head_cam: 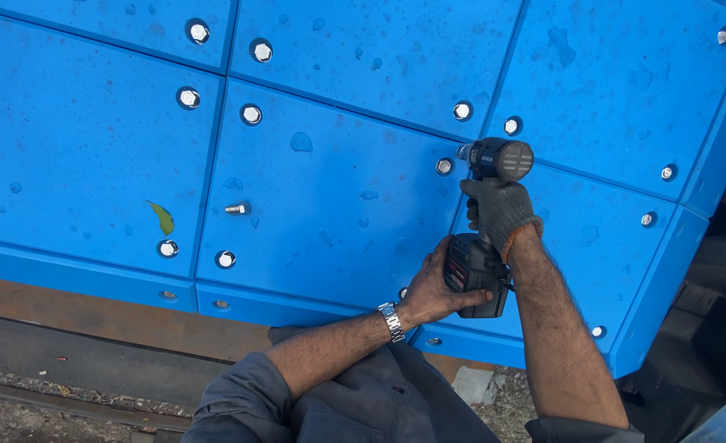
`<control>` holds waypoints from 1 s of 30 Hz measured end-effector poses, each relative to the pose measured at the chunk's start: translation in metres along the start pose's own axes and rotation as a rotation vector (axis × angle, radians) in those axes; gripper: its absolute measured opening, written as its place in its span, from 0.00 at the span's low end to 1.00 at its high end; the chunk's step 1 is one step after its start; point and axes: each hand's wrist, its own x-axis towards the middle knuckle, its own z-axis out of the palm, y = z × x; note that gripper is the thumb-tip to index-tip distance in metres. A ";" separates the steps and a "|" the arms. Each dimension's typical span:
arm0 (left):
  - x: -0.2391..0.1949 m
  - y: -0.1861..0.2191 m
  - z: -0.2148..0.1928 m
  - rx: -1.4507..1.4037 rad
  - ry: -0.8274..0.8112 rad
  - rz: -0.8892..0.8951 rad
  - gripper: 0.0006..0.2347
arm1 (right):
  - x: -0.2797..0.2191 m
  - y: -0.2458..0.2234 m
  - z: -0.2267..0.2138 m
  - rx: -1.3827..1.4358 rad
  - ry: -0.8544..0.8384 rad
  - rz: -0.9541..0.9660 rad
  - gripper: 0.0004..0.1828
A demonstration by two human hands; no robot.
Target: Drive bolts into a blue industrial panel using a cordless impact driver.
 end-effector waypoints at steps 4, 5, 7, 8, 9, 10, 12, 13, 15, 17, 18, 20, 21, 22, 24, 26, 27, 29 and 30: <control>0.033 0.036 -0.021 -0.017 0.029 -0.072 0.61 | 0.026 -0.031 -0.015 0.045 0.045 0.004 0.15; 0.041 0.039 -0.024 -0.016 0.038 -0.063 0.60 | 0.033 -0.037 -0.016 0.062 0.041 0.009 0.15; 0.054 0.040 -0.026 -0.017 0.046 -0.053 0.60 | 0.042 -0.047 -0.019 0.077 0.037 0.014 0.14; 0.058 0.040 -0.026 -0.032 0.049 -0.051 0.60 | 0.045 -0.050 -0.019 0.059 0.024 0.021 0.15; 0.063 0.039 -0.027 -0.048 0.057 -0.049 0.60 | 0.049 -0.054 -0.019 0.040 0.009 0.025 0.15; 0.066 0.034 -0.025 -0.048 0.060 -0.049 0.60 | 0.050 -0.055 -0.018 0.039 0.007 0.022 0.15; 0.072 0.024 -0.021 -0.023 0.081 0.000 0.59 | 0.054 -0.058 -0.017 -0.046 0.005 0.007 0.16; 0.071 0.028 -0.023 -0.026 0.082 -0.003 0.59 | 0.057 -0.056 -0.017 -0.049 0.003 0.010 0.16; 0.069 0.034 -0.027 -0.060 0.080 -0.034 0.59 | 0.061 -0.052 -0.016 0.008 -0.030 -0.005 0.13; 0.069 0.040 -0.028 -0.056 0.066 -0.058 0.59 | 0.066 -0.050 -0.019 -0.038 -0.043 -0.032 0.11; 0.068 0.043 -0.028 -0.051 0.053 -0.082 0.59 | 0.067 -0.048 -0.021 -0.083 -0.056 -0.060 0.09; 0.071 0.040 -0.024 -0.094 0.044 -0.040 0.59 | 0.074 -0.048 -0.023 -0.132 -0.087 -0.089 0.09; 0.074 0.040 -0.021 -0.141 0.034 0.007 0.59 | 0.077 -0.049 -0.027 -0.185 -0.113 -0.118 0.10; 0.078 0.048 -0.017 -0.140 0.029 0.008 0.59 | 0.072 -0.058 -0.031 -0.183 -0.109 -0.116 0.10; 0.081 0.060 -0.009 -0.386 0.023 0.072 0.60 | 0.059 -0.076 -0.033 -0.330 -0.146 -0.027 0.15; 0.094 0.060 0.013 -0.461 0.006 0.040 0.61 | 0.062 -0.077 -0.034 -0.504 -0.144 -0.040 0.17; 0.106 0.061 0.021 -0.529 -0.005 0.024 0.63 | 0.066 -0.082 -0.036 -0.678 -0.132 -0.070 0.18; 0.118 0.065 0.032 -0.508 0.030 0.048 0.62 | 0.068 -0.086 -0.041 -0.676 -0.117 -0.059 0.18; 0.122 0.067 0.039 -0.490 0.063 0.064 0.61 | 0.068 -0.087 -0.043 -0.674 -0.108 -0.042 0.18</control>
